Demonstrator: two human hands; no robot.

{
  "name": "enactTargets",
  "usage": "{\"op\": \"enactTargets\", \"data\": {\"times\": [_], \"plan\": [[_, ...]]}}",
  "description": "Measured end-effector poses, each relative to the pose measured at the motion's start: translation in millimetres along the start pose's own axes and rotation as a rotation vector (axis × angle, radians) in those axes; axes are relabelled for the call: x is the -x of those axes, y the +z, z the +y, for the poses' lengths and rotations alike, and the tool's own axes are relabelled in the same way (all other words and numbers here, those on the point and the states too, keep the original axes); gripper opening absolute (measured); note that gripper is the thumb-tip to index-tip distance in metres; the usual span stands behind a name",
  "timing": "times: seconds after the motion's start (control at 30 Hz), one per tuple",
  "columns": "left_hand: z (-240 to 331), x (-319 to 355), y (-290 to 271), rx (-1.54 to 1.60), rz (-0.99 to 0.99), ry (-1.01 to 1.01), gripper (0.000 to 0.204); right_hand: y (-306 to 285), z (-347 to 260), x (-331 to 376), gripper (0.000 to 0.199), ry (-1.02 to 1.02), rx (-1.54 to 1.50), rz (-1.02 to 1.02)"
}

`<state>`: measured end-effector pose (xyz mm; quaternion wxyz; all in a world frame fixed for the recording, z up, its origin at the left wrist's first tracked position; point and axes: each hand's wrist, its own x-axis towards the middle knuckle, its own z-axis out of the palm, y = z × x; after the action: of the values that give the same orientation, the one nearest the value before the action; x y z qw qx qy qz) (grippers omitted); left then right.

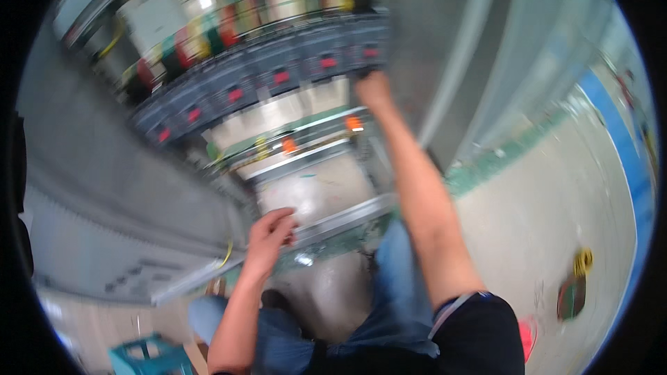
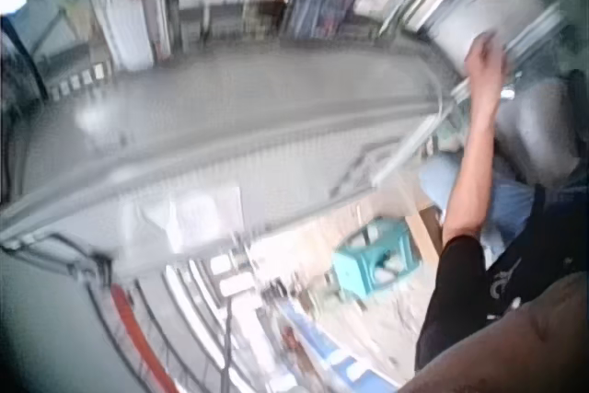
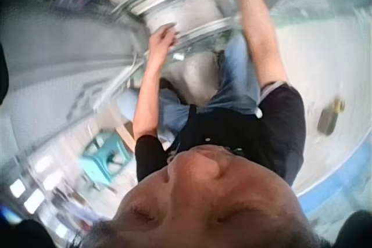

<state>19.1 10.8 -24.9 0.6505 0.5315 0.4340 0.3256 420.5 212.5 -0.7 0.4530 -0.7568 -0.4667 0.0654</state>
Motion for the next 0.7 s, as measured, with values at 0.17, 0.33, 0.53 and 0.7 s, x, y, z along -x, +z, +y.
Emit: {"op": "enactTargets", "data": {"times": [0.17,0.33,0.53,0.7], "plan": [[-10,-2,21,-0.14,-0.003,0.27,0.031,-58,16,69,0.053,0.117,-0.152,-0.32],[28,31,21,-0.271,0.015,0.377,0.032,-77,-3,98,0.03,0.102,-0.05,-0.673],[69,97,-13,-0.479,0.254,0.692,0.033,-70,-26,134,0.036,-0.041,-0.034,-0.844],[20,195,-104,-0.304,0.695,0.597,0.034,-86,-37,184,0.043,-0.089,0.038,-1.034]]}}
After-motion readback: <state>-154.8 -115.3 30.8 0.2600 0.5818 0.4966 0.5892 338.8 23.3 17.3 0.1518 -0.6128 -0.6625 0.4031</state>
